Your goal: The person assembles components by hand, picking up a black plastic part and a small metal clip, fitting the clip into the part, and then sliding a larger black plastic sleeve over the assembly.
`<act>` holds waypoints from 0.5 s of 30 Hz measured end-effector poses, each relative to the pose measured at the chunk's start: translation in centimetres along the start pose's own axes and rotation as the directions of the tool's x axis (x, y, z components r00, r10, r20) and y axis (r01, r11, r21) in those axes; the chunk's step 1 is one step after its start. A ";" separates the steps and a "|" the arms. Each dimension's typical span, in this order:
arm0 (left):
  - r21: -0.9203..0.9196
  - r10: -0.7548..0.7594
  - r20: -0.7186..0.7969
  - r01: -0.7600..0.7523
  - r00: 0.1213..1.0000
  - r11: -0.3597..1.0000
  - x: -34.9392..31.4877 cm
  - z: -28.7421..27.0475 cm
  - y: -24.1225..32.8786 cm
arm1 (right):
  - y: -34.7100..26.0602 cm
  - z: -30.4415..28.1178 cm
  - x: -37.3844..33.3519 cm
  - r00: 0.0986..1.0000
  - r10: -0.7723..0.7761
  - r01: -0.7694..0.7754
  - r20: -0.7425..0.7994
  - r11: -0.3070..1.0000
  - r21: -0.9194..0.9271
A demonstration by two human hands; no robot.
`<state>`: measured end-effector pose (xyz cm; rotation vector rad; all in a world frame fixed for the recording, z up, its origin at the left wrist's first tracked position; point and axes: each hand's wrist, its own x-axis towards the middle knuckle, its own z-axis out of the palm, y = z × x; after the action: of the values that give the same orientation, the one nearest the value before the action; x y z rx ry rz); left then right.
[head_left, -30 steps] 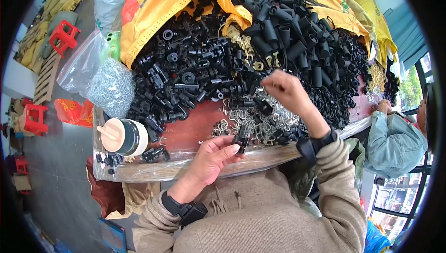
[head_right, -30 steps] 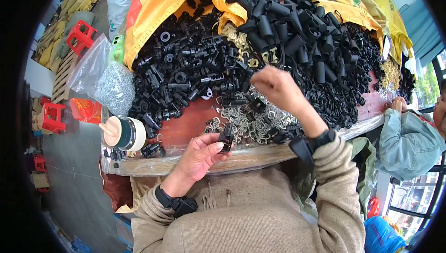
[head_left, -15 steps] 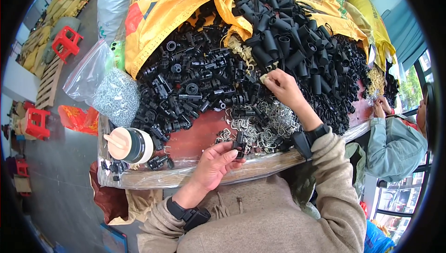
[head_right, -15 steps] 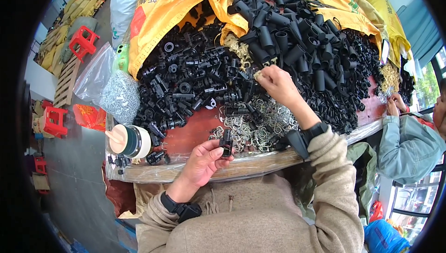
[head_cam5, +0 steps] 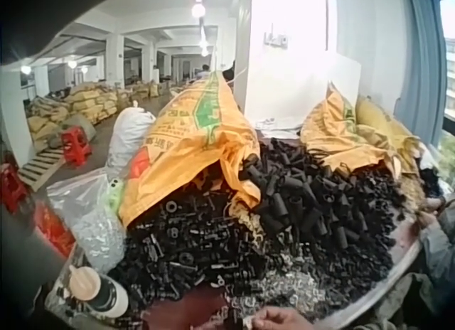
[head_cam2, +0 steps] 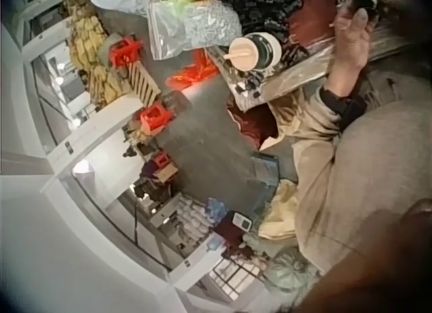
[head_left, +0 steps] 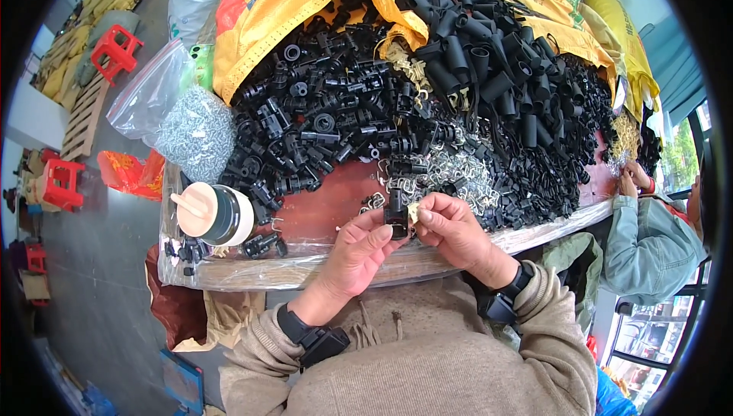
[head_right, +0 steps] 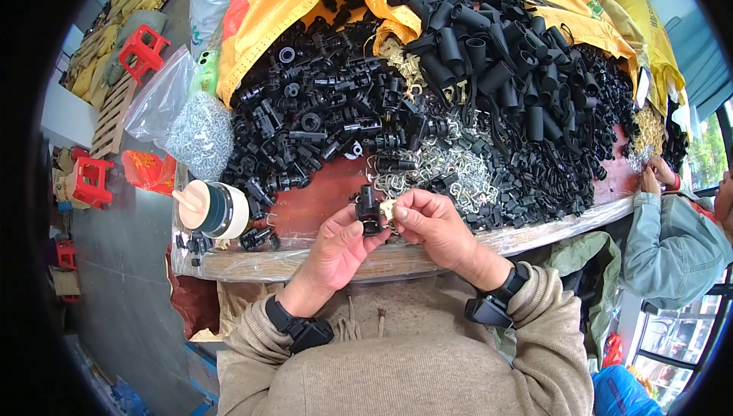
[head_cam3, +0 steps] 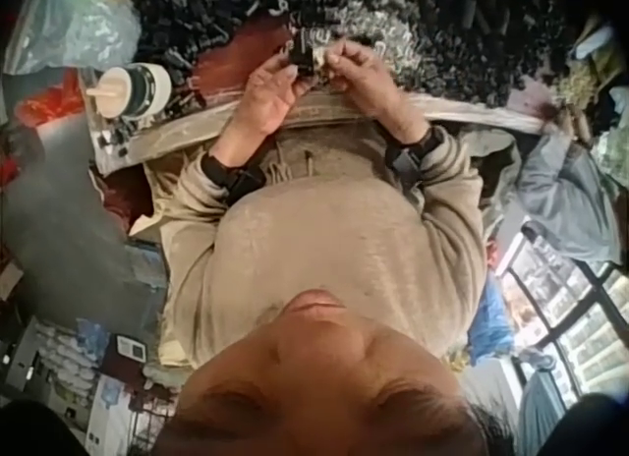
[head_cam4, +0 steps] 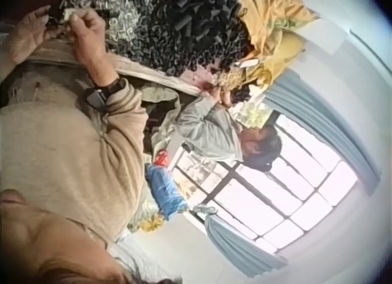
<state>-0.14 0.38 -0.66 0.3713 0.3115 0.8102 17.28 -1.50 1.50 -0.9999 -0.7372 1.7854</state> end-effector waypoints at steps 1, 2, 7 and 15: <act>-0.001 -0.001 -0.001 0.001 1.000 1.000 -0.1 0.0 0.0 | 0.2 0.1 -0.1 1.000 -0.012 0.012 -0.012 1.000 0.023; -0.001 0.019 0.000 -0.019 1.000 1.000 -0.1 0.0 0.0 | 0.3 0.2 -0.2 0.999 -0.026 0.027 -0.023 0.999 0.044; 0.036 0.015 -0.026 -0.014 1.000 0.999 -0.1 0.2 0.3 | 0.4 0.6 -0.4 0.991 -0.122 0.119 -0.050 0.991 -0.062; 0.011 -0.009 -0.057 0.010 0.998 1.000 -0.3 -0.1 0.5 | -2.1 0.9 -0.6 0.880 -0.320 0.454 0.351 0.348 -0.820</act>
<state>-0.70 0.48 -0.43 0.3575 0.3704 0.8107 17.53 -1.29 3.82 -1.2001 -1.9688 0.9335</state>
